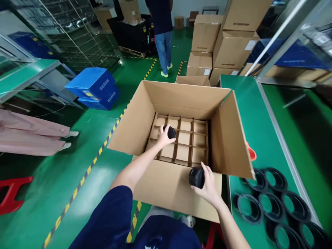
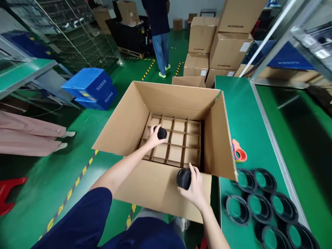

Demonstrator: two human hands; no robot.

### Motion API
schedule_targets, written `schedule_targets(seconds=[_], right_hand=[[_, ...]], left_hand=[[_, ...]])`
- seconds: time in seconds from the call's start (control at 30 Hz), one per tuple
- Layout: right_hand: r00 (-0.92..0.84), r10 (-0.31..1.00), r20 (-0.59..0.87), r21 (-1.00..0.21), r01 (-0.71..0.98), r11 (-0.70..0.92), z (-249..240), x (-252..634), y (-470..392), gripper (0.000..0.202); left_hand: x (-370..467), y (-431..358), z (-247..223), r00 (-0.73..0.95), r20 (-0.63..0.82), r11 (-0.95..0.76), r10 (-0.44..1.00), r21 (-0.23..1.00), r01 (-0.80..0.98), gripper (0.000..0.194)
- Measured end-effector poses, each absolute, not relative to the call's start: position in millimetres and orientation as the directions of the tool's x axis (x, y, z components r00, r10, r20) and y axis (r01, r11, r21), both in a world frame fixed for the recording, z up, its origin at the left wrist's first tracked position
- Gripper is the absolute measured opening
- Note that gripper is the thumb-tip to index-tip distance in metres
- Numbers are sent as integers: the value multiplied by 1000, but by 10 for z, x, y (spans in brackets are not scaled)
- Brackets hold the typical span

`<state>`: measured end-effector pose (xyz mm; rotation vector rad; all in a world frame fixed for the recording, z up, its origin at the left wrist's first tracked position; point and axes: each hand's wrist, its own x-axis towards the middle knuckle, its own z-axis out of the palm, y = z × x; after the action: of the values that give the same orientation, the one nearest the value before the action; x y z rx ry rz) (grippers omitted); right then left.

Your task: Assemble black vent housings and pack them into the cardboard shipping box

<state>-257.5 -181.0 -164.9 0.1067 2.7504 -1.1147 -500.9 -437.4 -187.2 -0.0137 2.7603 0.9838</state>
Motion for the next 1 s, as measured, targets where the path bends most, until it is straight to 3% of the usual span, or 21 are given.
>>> schedule_targets(seconds=[0.13,0.43,0.6,0.77,0.9,1.0], right_hand=[[-982,-78,-173,-612,45,790,-2040,-3997,-2392,110],[-980,-63,-188,-413,21,910,-2873,-6438,-3215,112],[-945,-128,-303,-316,-27,948,-3388,-6725,-3331,113],[-903,-160,-398,-213,-78,974,-3787,-6601,-3317,82],[-919,-169,-355,-243,-84,967,-3887,-6530,-3320,75],[-950,-130,-285,-310,-37,950,-3854,-6409,-3293,72]], left_hand=[[-6064,-4860,-2255,-958,-264,851,-113,472,-231,108],[-6838,-5065,-3125,-965,-260,896,-43,417,-152,109],[-6835,-5132,-3484,-972,-233,933,42,356,-45,99],[-6731,-5227,-3792,-963,-231,954,135,292,64,65],[-6680,-5284,-3910,-941,-290,962,172,253,98,65],[-6641,-5277,-3893,-957,-242,962,163,253,101,68]])
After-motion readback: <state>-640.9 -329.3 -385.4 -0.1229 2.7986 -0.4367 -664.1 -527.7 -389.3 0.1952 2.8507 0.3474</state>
